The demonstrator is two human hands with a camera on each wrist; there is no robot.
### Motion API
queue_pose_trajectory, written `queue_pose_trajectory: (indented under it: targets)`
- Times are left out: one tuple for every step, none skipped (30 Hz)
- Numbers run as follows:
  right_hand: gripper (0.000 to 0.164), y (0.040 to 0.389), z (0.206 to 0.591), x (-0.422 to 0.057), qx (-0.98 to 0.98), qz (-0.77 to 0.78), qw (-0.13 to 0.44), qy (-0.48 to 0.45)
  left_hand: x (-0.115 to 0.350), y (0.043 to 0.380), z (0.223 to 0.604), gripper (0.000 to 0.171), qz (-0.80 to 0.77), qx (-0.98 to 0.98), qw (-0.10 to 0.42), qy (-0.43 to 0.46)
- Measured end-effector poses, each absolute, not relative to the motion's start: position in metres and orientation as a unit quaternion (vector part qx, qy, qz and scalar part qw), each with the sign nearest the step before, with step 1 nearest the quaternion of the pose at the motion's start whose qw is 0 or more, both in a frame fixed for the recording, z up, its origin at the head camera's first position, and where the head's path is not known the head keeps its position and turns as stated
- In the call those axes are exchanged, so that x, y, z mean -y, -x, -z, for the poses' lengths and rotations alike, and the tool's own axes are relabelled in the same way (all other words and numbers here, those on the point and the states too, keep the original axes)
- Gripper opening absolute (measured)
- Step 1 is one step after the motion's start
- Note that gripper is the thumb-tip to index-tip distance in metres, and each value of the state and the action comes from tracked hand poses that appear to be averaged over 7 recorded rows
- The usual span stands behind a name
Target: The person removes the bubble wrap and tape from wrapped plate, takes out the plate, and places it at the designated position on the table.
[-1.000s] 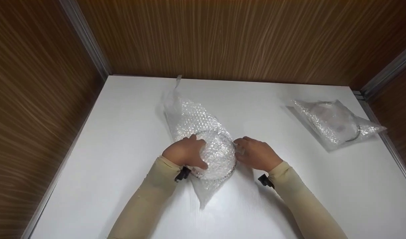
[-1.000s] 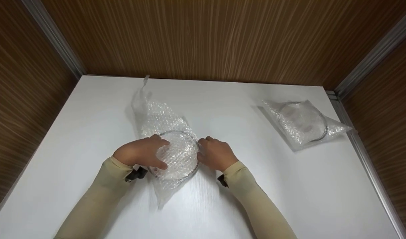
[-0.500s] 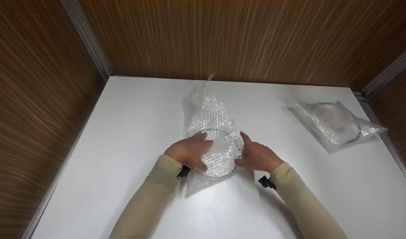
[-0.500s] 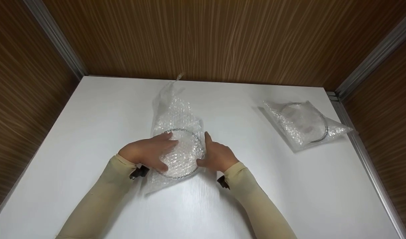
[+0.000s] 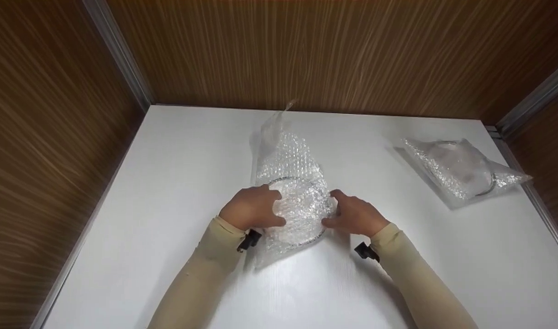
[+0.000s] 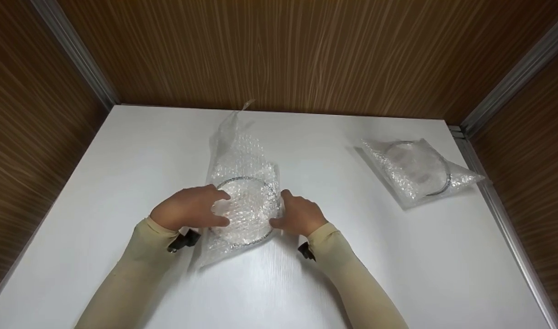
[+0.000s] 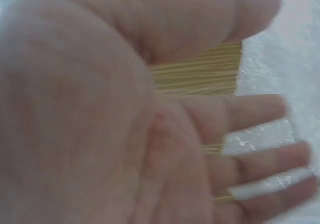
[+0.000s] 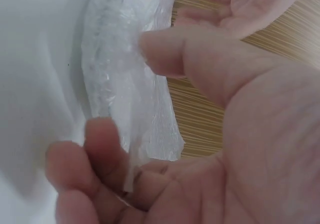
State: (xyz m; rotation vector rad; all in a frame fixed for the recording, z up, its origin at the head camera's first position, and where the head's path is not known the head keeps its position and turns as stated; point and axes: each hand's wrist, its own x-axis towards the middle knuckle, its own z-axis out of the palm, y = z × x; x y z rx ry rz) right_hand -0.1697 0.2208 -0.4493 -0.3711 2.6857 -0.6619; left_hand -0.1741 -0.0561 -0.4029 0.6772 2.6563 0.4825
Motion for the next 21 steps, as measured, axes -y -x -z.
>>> queue_pose_trajectory:
  targets:
    - [0.074,0.17,0.45,-0.221,-0.947,0.236,0.173,0.132,0.055,0.172,0.402,0.046,-0.173,-0.939,0.181,-0.238]
    - [0.075,0.17,0.45,-0.221,-0.946,0.239,0.173,0.133,0.055,0.17,0.402,0.041,-0.172,-0.938,0.183,-0.238]
    - [0.077,0.171,0.45,-0.221,-0.946,0.24,0.172,0.132,0.053,0.169,0.402,0.039,-0.172,-0.937,0.189,-0.239]
    - [0.078,0.171,0.449,-0.221,-0.946,0.241,0.172,0.131,0.051,0.168,0.403,0.039,-0.166,-0.936,0.193,-0.243]
    - [0.079,0.171,0.449,-0.222,-0.947,0.24,0.172,0.13,0.05,0.167,0.404,0.04,-0.161,-0.935,0.198,-0.246]
    - [0.08,0.172,0.449,-0.222,-0.947,0.238,0.173,0.128,0.048,0.167,0.406,0.042,-0.156,-0.934,0.205,-0.248]
    - [0.08,0.172,0.45,-0.222,-0.947,0.238,0.174,0.125,0.046,0.166,0.407,0.045,-0.149,-0.933,0.214,-0.248]
    - [0.081,0.172,0.45,-0.222,-0.948,0.237,0.174,0.123,0.045,0.166,0.408,0.048,-0.144,-0.932,0.222,-0.247]
    - [0.081,0.172,0.45,-0.222,-0.949,0.235,0.174,0.119,0.044,0.165,0.409,0.052,-0.141,-0.931,0.23,-0.246]
    - [0.08,0.173,0.45,-0.221,-0.95,0.233,0.174,0.116,0.043,0.165,0.41,0.055,-0.137,-0.931,0.235,-0.244]
    - [0.08,0.173,0.449,-0.221,-0.95,0.232,0.173,0.114,0.042,0.165,0.41,0.059,-0.135,-0.931,0.239,-0.24]
    - [0.079,0.173,0.449,-0.221,-0.951,0.231,0.174,0.113,0.042,0.165,0.411,0.062,-0.134,-0.931,0.243,-0.237]
    - [0.078,0.173,0.449,-0.22,-0.951,0.23,0.174,0.112,0.041,0.165,0.411,0.065,-0.133,-0.931,0.247,-0.233]
    - [0.075,0.172,0.449,-0.22,-0.951,0.229,0.175,0.11,0.04,0.165,0.411,0.068,-0.132,-0.931,0.249,-0.23]
    - [0.072,0.172,0.448,-0.22,-0.952,0.228,0.174,0.109,0.04,0.164,0.411,0.073,-0.13,-0.931,0.251,-0.229]
    - [0.069,0.172,0.448,-0.22,-0.952,0.228,0.173,0.107,0.04,0.164,0.411,0.078,-0.131,-0.931,0.254,-0.227]
    - [0.065,0.171,0.448,-0.219,-0.953,0.228,0.171,0.105,0.039,0.163,0.411,0.085,-0.134,-0.93,0.256,-0.225]
    - [0.061,0.171,0.447,-0.219,-0.953,0.227,0.169,0.103,0.038,0.162,0.412,0.091,-0.139,-0.929,0.26,-0.222]
    - [0.057,0.17,0.447,-0.219,-0.954,0.227,0.164,0.102,0.037,0.161,0.412,0.098,-0.144,-0.928,0.263,-0.22]
    - [0.053,0.169,0.446,-0.219,-0.956,0.225,0.16,0.1,0.037,0.161,0.412,0.104,-0.146,-0.927,0.266,-0.218]
    - [0.05,0.168,0.446,-0.218,-0.957,0.224,0.155,0.099,0.036,0.16,0.413,0.108,-0.148,-0.927,0.27,-0.216]
